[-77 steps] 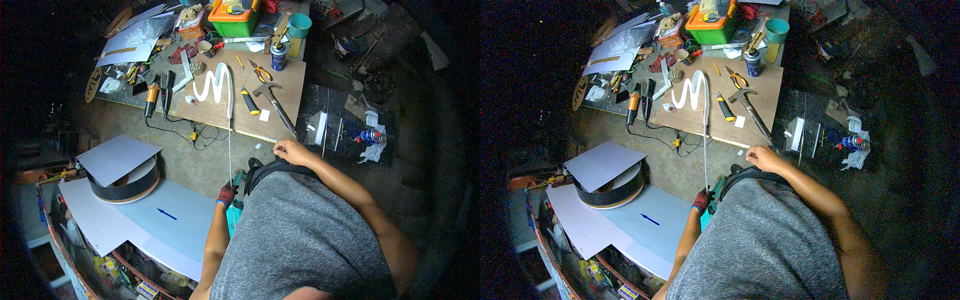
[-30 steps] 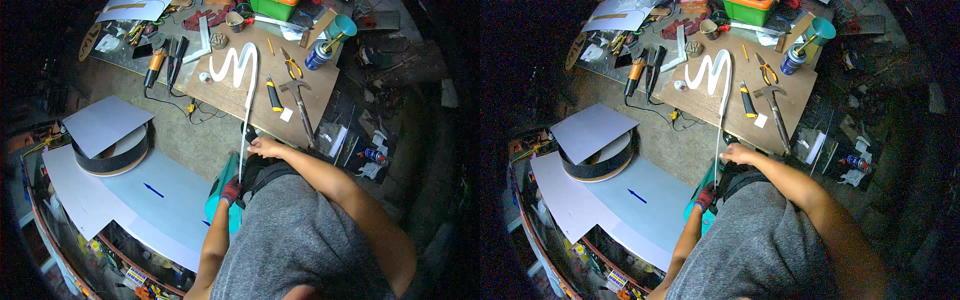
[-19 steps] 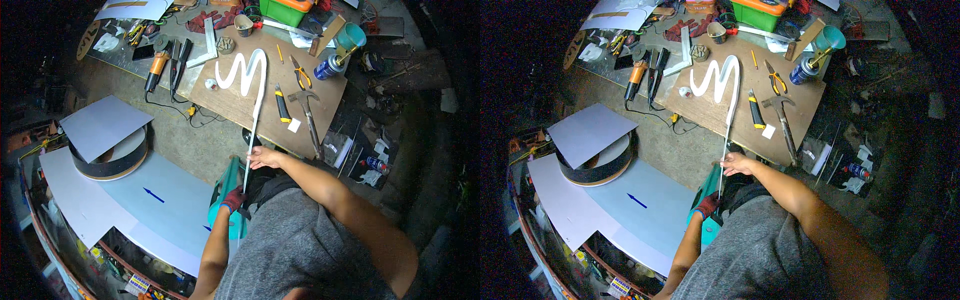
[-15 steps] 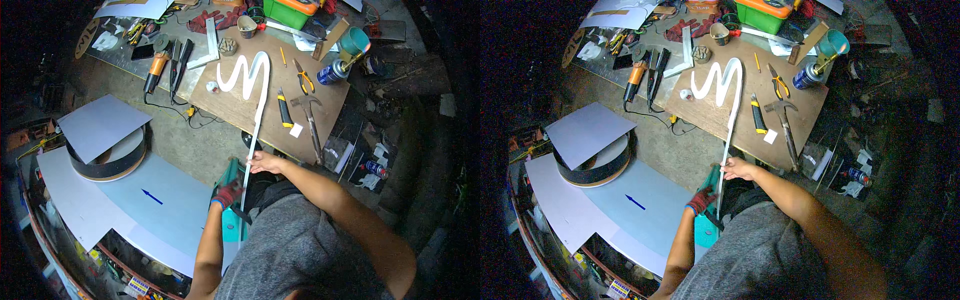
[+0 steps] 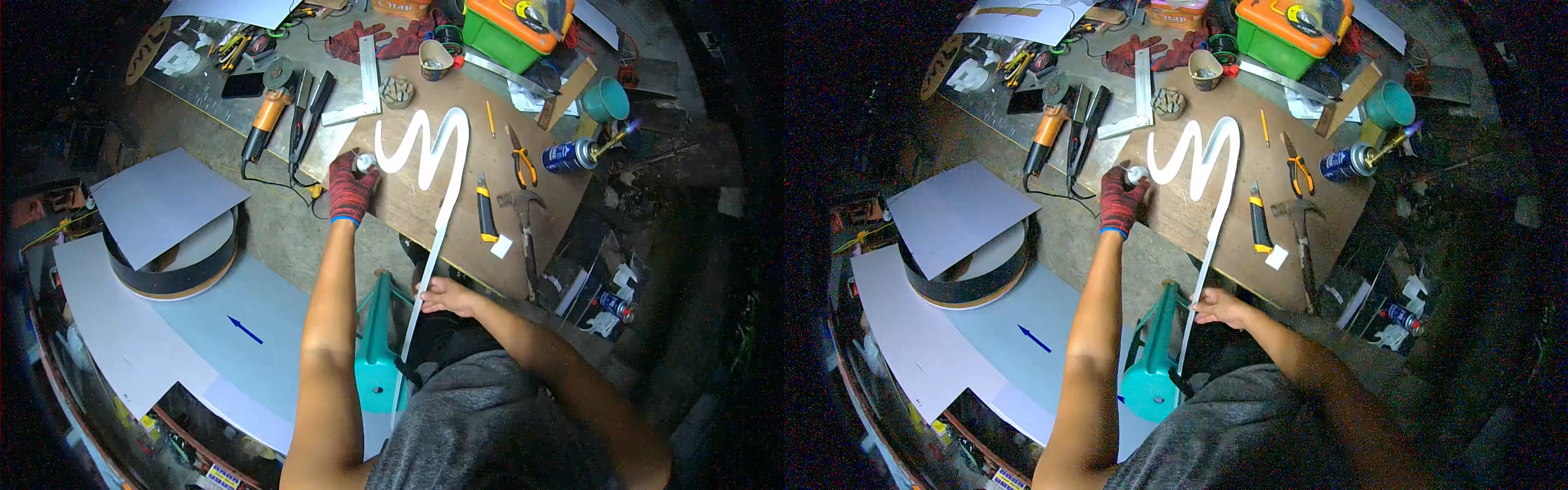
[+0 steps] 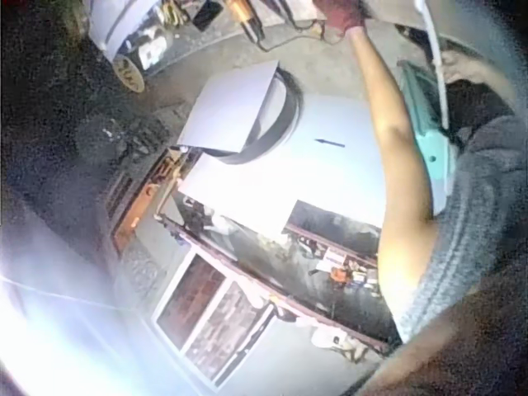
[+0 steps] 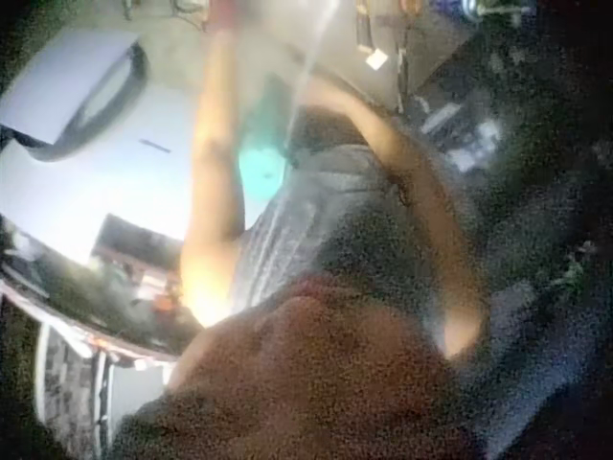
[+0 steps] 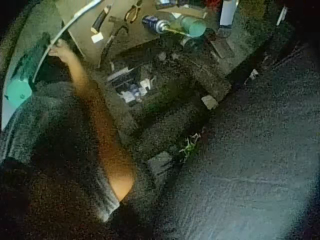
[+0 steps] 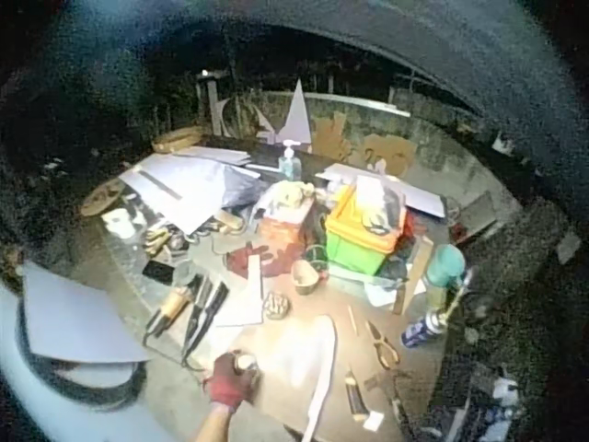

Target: The user is fabricating a curved 3D sign letter by heating and bending a white plastic strip.

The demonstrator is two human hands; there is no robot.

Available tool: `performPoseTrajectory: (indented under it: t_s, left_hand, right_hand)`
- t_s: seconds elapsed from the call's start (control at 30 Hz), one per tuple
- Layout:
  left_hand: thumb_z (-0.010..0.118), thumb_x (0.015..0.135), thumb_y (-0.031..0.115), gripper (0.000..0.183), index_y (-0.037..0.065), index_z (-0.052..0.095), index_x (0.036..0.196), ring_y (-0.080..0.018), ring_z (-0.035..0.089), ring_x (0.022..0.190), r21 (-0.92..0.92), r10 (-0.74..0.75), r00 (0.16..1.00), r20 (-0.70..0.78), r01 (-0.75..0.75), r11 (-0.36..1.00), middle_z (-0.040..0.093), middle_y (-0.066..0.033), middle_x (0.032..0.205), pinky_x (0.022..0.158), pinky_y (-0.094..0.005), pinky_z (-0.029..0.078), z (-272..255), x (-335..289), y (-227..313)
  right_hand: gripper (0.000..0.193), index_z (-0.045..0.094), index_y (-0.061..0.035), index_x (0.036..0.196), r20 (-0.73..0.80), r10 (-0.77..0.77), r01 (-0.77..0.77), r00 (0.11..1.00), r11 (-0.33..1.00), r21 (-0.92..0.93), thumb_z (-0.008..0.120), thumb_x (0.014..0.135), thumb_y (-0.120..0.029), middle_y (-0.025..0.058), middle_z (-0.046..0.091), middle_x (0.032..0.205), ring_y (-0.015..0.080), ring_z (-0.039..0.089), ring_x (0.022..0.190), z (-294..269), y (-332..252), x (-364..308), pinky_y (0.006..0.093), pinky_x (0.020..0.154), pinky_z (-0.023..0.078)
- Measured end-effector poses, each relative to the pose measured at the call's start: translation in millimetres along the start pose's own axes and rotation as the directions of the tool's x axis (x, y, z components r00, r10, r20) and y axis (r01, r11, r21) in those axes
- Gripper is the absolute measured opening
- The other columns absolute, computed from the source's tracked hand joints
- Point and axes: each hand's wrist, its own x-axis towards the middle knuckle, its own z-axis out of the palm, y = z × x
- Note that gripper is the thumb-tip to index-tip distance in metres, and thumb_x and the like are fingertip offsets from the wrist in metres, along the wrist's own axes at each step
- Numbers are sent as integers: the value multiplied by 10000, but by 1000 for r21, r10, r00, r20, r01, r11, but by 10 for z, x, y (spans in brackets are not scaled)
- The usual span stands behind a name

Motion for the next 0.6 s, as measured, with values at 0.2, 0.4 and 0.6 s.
performPoseTrajectory:
  t_s: [0.2,0.4,0.6]
  left_hand:
    - [723,829,170,312,36,655,1102,-250,657,890,-28,-81,996,-44,79,996,676,-148,991,801,-351,507,33,250,-130]
    - [729,820,213,390,-2,637,1132,-313,658,973,74,-107,988,-110,116,991,676,-197,1064,858,-382,501,-2,609,43]
    - [696,806,304,480,-13,621,1158,-416,599,1052,150,-58,967,-250,97,984,629,-260,1122,926,-450,471,-16,863,-448]
  right_hand:
    - [359,498,-21,1254,-18,11,-10,1000,1000,22,623,953,-170,105,604,1120,219,633,1010,-6,-27,-13,376,883,546]
    - [357,496,-24,1248,-25,16,-16,1000,1000,18,631,947,-160,110,591,1130,230,625,1020,-39,2,-3,378,877,544]
    - [352,491,-41,1248,-12,19,-18,1000,1000,22,632,944,-150,106,590,1138,228,622,1022,-4,44,41,379,878,542]
